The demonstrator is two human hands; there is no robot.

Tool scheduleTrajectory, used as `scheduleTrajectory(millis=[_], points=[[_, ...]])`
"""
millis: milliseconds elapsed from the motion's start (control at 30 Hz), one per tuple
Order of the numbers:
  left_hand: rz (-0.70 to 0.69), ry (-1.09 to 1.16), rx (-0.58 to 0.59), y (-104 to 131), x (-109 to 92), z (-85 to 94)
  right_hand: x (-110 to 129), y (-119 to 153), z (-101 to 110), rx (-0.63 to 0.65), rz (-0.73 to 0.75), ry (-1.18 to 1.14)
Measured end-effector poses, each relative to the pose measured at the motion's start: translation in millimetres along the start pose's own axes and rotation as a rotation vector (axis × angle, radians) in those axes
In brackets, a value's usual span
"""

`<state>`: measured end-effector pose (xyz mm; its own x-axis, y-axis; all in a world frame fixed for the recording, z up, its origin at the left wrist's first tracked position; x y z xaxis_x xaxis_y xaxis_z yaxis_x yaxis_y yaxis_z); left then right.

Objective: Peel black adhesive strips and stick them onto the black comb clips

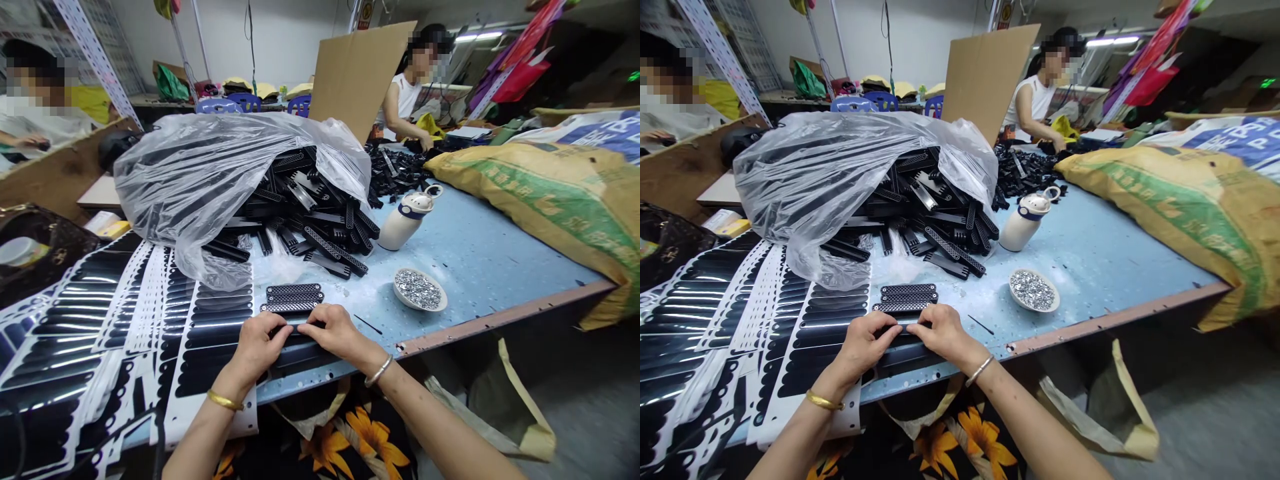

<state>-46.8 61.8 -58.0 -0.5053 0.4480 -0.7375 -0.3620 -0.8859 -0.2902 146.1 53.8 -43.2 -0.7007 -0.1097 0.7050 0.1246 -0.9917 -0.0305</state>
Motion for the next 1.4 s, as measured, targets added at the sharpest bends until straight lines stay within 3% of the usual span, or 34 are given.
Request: scheduleTrajectory(millis=[233, 400, 533, 733, 1000, 1133, 1233, 1300, 1333, 1400], points=[[0.057, 0.052, 0.012, -2, 0, 2.1, 1, -8, -2, 0.002, -0.003, 0.018], [0.037, 0.028, 0.039, -1, 0, 2.3, -19, -1, 24, -0.073, -0.077, -0.078], [0.045, -0.125, 0.07, -3, -2, -3.0, -36, 13, 39, -0.137, -0.14, -0.175], [0.024, -0.391, 0.219, -12, -5, -10.3, -37, 16, 19, -0.129, -0.148, -0.265], [-0.062, -0.358, 0.17, -12, 6, -10.0, -28, 12, 18, -0.041, -0.139, -0.37], [-0.158, -0.294, 0.136, -1, -3, 11.6, -26, 14, 25, -0.084, -0.158, -0.379], [-0.31, -0.269, -0.112, 19, -10, 45.2, -27, 19, 41, -0.193, -0.208, -0.368], [-0.347, -0.378, -0.266, 40, -6, 67.7, -26, 28, 54, -0.261, -0.231, -0.349], [-0.345, -0.47, -0.283, 52, 0, 76.3, -24, 35, 60, -0.281, -0.232, -0.33], [-0.291, -0.628, -0.157, 77, 16, 86.0, -16, 51, 66, -0.295, -0.204, -0.258]])
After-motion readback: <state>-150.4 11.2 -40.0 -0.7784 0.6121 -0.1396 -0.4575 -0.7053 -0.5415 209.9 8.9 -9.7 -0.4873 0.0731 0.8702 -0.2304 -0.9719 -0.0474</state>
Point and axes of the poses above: each hand's wrist, its own y-axis away from the middle knuckle, its own z-axis out of the back of the hand, x = y × z, the point moved 1 cm from there along -y, towards the middle knuckle, and after that the axes turned 5 degrees about -z, right-handed, at the moved point
